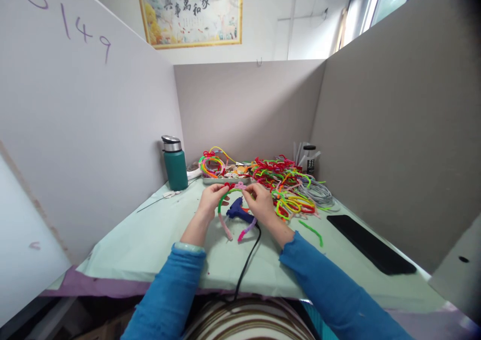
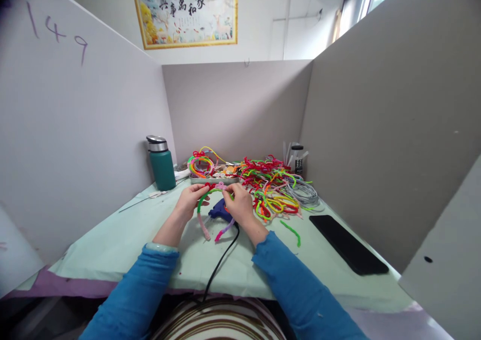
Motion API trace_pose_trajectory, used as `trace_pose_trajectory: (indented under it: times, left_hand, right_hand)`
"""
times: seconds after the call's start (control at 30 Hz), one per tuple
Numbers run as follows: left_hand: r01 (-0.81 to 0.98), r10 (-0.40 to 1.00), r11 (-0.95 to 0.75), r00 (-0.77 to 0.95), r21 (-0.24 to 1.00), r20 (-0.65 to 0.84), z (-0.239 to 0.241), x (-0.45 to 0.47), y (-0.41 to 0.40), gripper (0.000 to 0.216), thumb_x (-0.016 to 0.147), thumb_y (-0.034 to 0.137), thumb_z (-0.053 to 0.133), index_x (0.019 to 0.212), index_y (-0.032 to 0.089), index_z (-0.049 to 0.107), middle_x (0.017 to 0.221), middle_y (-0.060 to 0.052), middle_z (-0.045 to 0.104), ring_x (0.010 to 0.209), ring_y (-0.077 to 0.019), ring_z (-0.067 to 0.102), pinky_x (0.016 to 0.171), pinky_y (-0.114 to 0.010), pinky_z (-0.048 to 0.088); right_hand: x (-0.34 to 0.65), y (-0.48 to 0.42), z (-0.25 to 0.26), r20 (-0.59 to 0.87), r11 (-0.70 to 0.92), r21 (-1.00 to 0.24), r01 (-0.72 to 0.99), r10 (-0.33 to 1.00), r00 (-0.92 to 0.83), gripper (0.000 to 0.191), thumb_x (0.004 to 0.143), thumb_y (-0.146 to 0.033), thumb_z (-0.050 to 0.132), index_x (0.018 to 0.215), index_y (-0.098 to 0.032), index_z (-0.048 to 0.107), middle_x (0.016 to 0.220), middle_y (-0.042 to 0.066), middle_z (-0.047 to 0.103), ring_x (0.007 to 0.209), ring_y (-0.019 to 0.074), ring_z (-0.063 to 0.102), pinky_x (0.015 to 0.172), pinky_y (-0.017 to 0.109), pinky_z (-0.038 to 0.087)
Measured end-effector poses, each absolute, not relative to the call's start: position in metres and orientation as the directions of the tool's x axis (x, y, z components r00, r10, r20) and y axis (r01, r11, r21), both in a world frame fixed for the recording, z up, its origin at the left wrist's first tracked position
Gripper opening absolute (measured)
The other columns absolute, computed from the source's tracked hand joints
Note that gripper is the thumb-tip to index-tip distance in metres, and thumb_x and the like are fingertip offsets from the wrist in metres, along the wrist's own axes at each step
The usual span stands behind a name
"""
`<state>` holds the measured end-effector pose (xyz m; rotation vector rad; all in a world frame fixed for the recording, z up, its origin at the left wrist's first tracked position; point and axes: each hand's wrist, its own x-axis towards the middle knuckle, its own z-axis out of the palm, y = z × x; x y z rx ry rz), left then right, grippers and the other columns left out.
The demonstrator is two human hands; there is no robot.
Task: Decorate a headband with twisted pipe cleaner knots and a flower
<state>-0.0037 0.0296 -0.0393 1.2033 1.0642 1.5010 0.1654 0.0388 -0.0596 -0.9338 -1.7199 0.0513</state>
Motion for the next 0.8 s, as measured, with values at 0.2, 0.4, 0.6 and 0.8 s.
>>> trace_pose_trajectory:
  times: [0.2,0.4,0.6,0.8]
  left_hand:
    - [-0.205,0.969,-0.24,-0.106,0.949,0.222,-0.0401,-0.0047,0.0306,0.042,0.055,0.042,0.077,0.079,0.013,0.061,0.069,-0.002,0.061,0.053,-0.0133,0.059,0.048,-0.026,0.048]
    - [-0.208,0.974,-0.224,-0.084,0.952,0.211,-0.0398,-0.0033,0.0291,0.04,0.056,0.041,0.077,0.081,0.014,0.061,0.07,-0.001,0.061,0.053,-0.0131,0.059,0.047,-0.025,0.047]
    - [-0.15,0.969,-0.243,-0.073,0.958,0.234,-0.0413,-0.0018,0.0301,0.038,0.059,0.042,0.074,0.08,0.012,0.062,0.073,-0.005,0.064,0.048,-0.0105,0.055,0.043,-0.023,0.042]
    - [-0.179,0.972,-0.231,-0.012,0.956,0.233,-0.0413,-0.0018,0.0281,0.039,0.058,0.038,0.076,0.083,0.011,0.062,0.077,-0.007,0.064,0.051,-0.0101,0.055,0.044,-0.023,0.043]
  right_hand:
    - [0.1655,0.0388,-0.0598,0.816,0.691,-0.47,0.549,0.577,-0.027,0.015,0.083,-0.029,0.051,0.074,-0.019,0.055,0.075,0.001,0.057,0.066,0.0133,0.051,0.062,0.025,0.037]
    - [0.1658,0.0383,-0.059,0.817,0.683,-0.477,0.553,0.577,-0.008,0.015,0.084,-0.029,0.051,0.074,-0.019,0.055,0.073,0.001,0.055,0.065,0.0132,0.05,0.061,0.025,0.037]
    - [0.1645,0.0384,-0.0607,0.828,0.685,-0.474,0.553,0.561,0.015,0.014,0.083,-0.028,0.051,0.074,-0.018,0.054,0.074,0.001,0.055,0.066,0.0136,0.05,0.062,0.025,0.037]
    - [0.1633,0.0412,-0.0638,0.835,0.679,-0.491,0.546,0.546,0.071,0.012,0.083,-0.028,0.051,0.076,-0.018,0.054,0.075,0.002,0.055,0.068,0.0143,0.051,0.065,0.026,0.039]
